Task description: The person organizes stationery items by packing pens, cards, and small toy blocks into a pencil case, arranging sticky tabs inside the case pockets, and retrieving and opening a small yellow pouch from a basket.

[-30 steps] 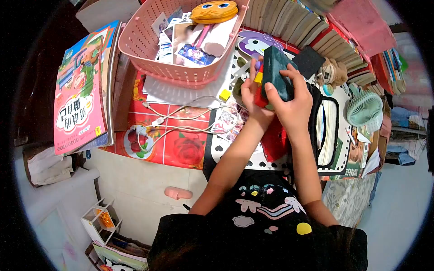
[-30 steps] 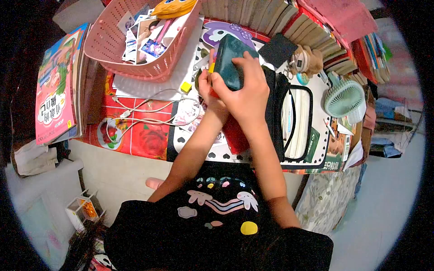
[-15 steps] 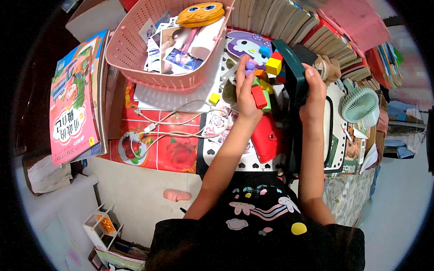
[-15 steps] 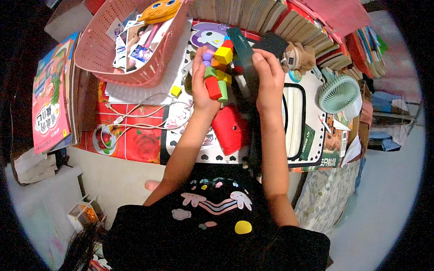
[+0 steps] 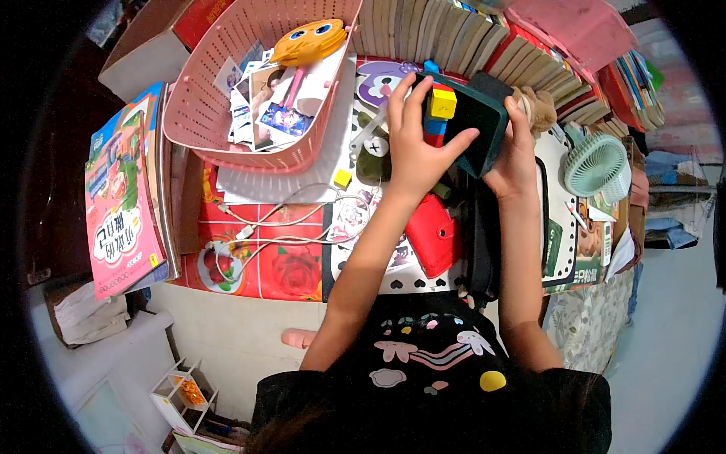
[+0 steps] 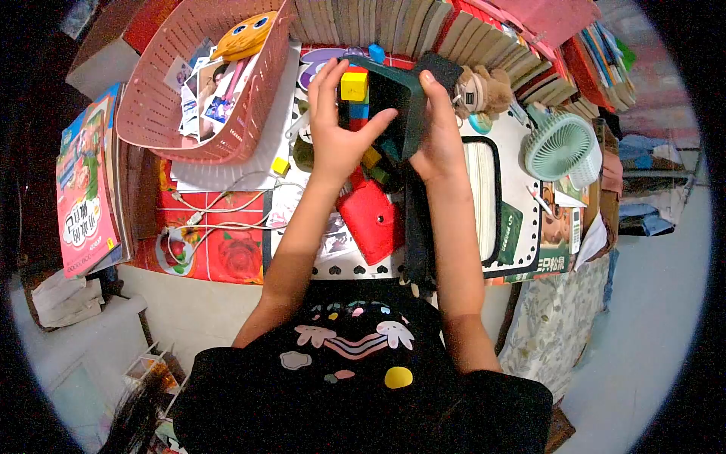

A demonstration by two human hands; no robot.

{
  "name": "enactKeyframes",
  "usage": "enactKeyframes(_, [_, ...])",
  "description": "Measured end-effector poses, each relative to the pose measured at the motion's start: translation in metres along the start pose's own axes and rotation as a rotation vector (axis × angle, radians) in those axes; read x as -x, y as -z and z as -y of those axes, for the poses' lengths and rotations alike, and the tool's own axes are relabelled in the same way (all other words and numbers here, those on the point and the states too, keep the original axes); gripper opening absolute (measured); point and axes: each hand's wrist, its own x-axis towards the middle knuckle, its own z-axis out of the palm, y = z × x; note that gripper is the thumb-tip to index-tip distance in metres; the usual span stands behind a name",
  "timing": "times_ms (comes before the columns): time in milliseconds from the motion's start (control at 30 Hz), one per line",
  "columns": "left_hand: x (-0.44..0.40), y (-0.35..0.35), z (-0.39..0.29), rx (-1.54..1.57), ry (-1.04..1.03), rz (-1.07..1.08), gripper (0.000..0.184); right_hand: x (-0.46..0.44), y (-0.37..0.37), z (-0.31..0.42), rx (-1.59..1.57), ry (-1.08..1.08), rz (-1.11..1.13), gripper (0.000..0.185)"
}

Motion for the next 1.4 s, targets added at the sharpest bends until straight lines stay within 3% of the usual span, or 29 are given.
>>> enactKeyframes(67, [-0.003,-0.005,-0.001,-0.296,-0.167,-0.104,0.066,-0.002,0.004,-0.002,-0.106,-0.064,0.056,0.047])
enactKeyframes(233, [-0.004,-0.007,-0.005,-0.443,-0.142,-0.121,0.054,0.008,-0.01,-0.004,-0.214,-0.062,0.018,0.036])
enactKeyframes(300, [-0.003,-0.01,-0.001,-0.242,-0.02,-0.077,0.049,0.01,-0.012,-0.004,-0.18,-0.008,0.005,0.031])
enactKeyframes(367, [-0.002,-0.011,0.007,-0.316,-0.121,-0.113,0.045,0.01,-0.008,-0.009,-0.157,0.007,-0.014,0.03])
enactKeyframes(567, [0.0,-0.01,0.005,-0.144,-0.006,-0.053,0.043,0.019,-0.013,-0.009,-0.159,0.055,-0.048,0.026])
enactKeyframes(633, [0.001,-0.012,0.006,0.139,0.096,-0.116,0.038,0.02,-0.012,-0.008,-0.167,0.078,-0.043,0.026])
enactKeyframes(667, [0.0,-0.015,0.013,0.087,-0.079,-0.204,0.035,0.018,-0.009,-0.008,-0.154,0.077,-0.059,0.028])
enactKeyframes(767, [-0.002,-0.006,-0.001,0.599,0.293,-0.17,0.026,0.021,-0.003,-0.001,-0.191,0.077,-0.037,0.033])
enactKeyframes(833, [-0.006,-0.003,0.001,0.751,0.345,-0.187,0.023,0.022,0.003,0.004,-0.243,0.079,0.002,0.036])
enactKeyframes(900, [-0.005,0.01,0.011,0.918,0.471,-0.065,0.022,0.022,0.013,0.009,-0.141,0.128,-0.102,0.051])
enactKeyframes(1033, [-0.001,0.024,0.026,0.713,0.631,0.055,0.026,0.031,0.038,0.027,-0.157,0.175,-0.072,0.055])
enactKeyframes(1233, [0.003,0.03,0.026,0.589,0.617,0.065,0.026,0.043,0.088,0.044,-0.135,0.259,-0.169,0.052])
enactKeyframes(1300, [0.0,0.033,0.025,0.623,0.681,0.091,0.025,0.042,0.113,0.051,-0.083,0.377,-0.253,0.046])
enactKeyframes(1400, [-0.001,0.035,0.028,0.643,0.719,0.117,0.024,0.036,0.16,0.055,0.359,0.617,-0.572,0.029])
